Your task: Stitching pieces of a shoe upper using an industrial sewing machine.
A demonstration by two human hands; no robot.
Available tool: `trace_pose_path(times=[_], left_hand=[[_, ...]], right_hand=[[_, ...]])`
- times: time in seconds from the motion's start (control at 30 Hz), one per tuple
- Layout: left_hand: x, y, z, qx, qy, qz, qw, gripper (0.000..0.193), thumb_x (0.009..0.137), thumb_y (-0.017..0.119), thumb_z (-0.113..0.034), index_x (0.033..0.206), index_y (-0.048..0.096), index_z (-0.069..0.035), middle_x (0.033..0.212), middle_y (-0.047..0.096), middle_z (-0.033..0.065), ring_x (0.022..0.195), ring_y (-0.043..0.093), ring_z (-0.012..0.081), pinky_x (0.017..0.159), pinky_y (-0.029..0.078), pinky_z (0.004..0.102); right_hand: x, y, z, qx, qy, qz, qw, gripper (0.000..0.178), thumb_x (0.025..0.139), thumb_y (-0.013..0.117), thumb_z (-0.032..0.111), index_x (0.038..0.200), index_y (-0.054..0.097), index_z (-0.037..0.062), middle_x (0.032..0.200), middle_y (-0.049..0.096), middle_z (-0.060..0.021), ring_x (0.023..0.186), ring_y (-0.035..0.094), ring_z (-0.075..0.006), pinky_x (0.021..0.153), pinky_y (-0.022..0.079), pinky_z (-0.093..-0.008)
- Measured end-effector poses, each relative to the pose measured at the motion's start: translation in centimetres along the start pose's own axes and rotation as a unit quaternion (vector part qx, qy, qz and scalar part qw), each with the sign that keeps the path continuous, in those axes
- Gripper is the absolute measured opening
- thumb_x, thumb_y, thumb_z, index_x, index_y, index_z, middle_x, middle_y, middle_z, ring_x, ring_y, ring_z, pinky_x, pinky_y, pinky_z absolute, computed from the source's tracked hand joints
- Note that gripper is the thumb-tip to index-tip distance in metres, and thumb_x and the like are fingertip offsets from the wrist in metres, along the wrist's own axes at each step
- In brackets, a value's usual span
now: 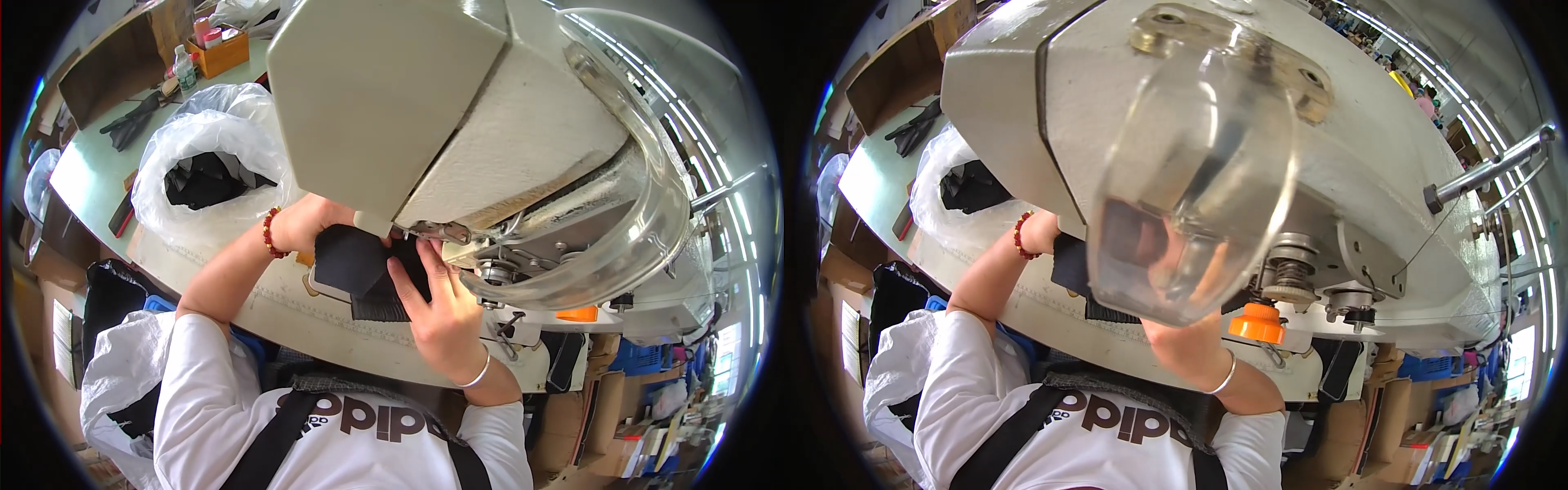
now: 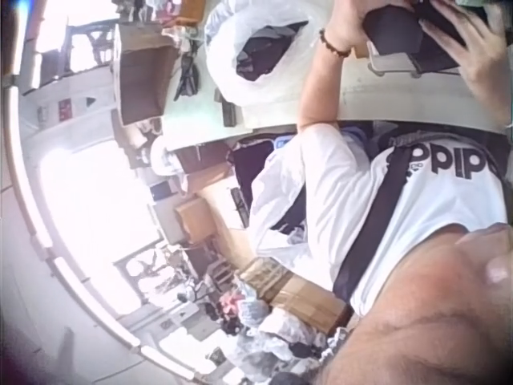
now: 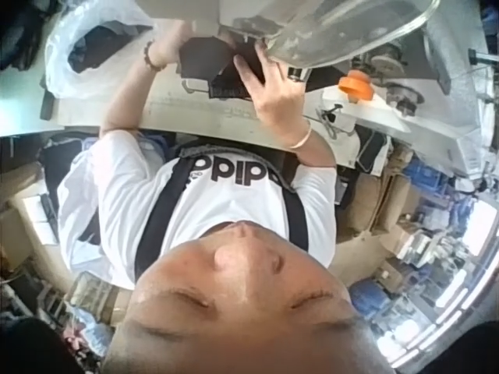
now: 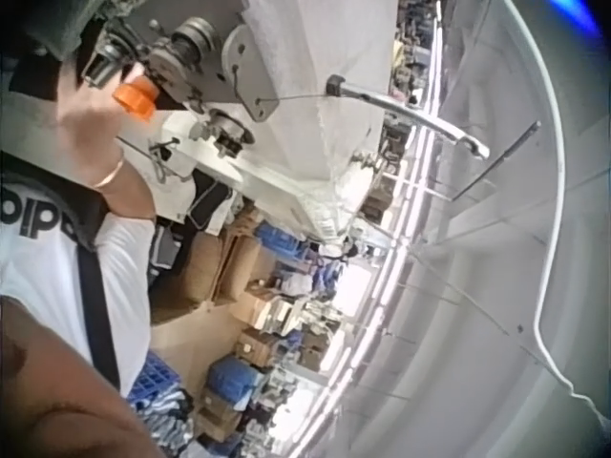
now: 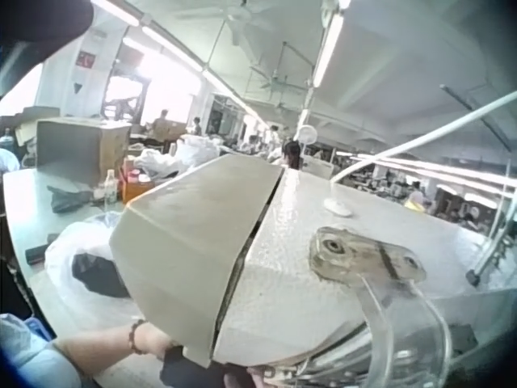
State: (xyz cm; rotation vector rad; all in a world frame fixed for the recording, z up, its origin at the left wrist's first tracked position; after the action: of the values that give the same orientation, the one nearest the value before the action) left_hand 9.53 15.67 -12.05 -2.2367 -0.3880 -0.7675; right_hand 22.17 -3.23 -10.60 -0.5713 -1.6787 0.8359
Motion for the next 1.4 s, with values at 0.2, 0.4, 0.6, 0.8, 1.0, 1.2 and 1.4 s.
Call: trace_pose_path(times=[0.2,0.4,0.6,0.8,1.0,1.2,1.4], left_hand=[[0.7,0.4,0.1,0.000,-0.025,0.012,1.000,0.036,0.073,0.078,-0.017,0.109,0.080,-0.010,0.117,0.078,0.0086,0.112,0.070,0.0327,0.099,0.053,0.0432],[1.0,0.2,-1.1,0.068,0.049,0.014,0.996,0.042,0.067,0.079,-0.015,0.109,0.081,-0.012,0.114,0.078,0.0079,0.110,0.070,0.0324,0.096,0.053,0.0439],[0.6,0.2,-1.4,0.012,-0.016,-0.063,0.998,0.036,0.070,0.082,-0.014,0.106,0.083,-0.012,0.108,0.077,0.0075,0.103,0.070,0.0319,0.089,0.054,0.0429],[0.9,0.8,-3.0,0.153,0.012,-0.074,0.985,0.034,0.071,0.085,-0.014,0.104,0.084,-0.012,0.105,0.077,0.0072,0.096,0.071,0.0305,0.085,0.054,0.0426],[0.4,1.1,-2.6,0.026,-0.090,-0.101,0.990,0.038,0.069,0.087,-0.015,0.107,0.084,-0.011,0.104,0.079,0.0075,0.098,0.072,0.0306,0.087,0.055,0.0427],[-0.6,1.5,-2.2,0.150,-0.017,-0.068,0.986,0.037,0.074,0.084,-0.019,0.109,0.083,-0.008,0.109,0.080,0.0095,0.099,0.074,0.0305,0.089,0.056,0.0435],[-1.5,2.3,-2.8,0.153,0.089,-0.034,0.984,0.033,0.083,0.076,-0.024,0.109,0.078,-0.004,0.113,0.080,0.0113,0.102,0.076,0.0291,0.087,0.059,0.0412]], right_hand=[[-0.2,0.1,-0.7,0.018,0.005,0.053,0.998,0.068,0.070,0.064,-0.008,0.133,0.075,0.0137,0.146,0.060,-0.0257,0.125,0.067,-0.0400,0.102,0.057,-0.0468],[-0.4,-0.3,-2.4,0.072,0.004,0.082,0.994,0.078,0.064,0.064,-0.011,0.137,0.073,0.0148,0.149,0.059,-0.0229,0.137,0.058,-0.0399,0.114,0.046,-0.0488],[-2.9,2.3,-4.4,0.199,0.114,0.130,0.965,0.084,0.062,0.063,-0.014,0.140,0.071,0.0156,0.151,0.058,-0.0225,0.139,0.057,-0.0384,0.116,0.045,-0.0468],[-4.0,3.1,-5.9,0.169,0.043,0.179,0.968,0.091,0.064,0.061,-0.016,0.147,0.065,0.0186,0.151,0.059,-0.0187,0.140,0.056,-0.0350,0.116,0.046,-0.0425],[-2.2,2.5,-5.2,0.145,0.004,0.150,0.978,0.084,0.067,0.064,-0.012,0.145,0.066,0.0177,0.148,0.062,-0.0140,0.134,0.061,-0.0327,0.111,0.051,-0.0412],[-0.6,-0.9,-3.0,0.059,-0.079,-0.028,0.995,0.045,0.076,0.070,-0.005,0.119,0.077,0.0069,0.126,0.074,-0.0103,0.116,0.073,-0.0274,0.096,0.061,-0.0399],[-0.2,-1.2,-2.3,0.018,-0.124,-0.037,0.991,0.028,0.077,0.077,-0.001,0.104,0.079,0.0051,0.115,0.077,-0.0081,0.110,0.075,-0.0262,0.095,0.062,-0.0371]])
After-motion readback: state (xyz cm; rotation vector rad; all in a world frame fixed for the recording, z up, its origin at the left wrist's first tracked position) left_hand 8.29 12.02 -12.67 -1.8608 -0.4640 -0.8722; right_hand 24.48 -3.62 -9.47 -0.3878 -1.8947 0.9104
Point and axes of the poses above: each hand's wrist, its own x-axis towards the middle knuckle, its own y-axis out of the palm, z = x × y, the point moved 5 cm from there along x, towards the middle knuckle
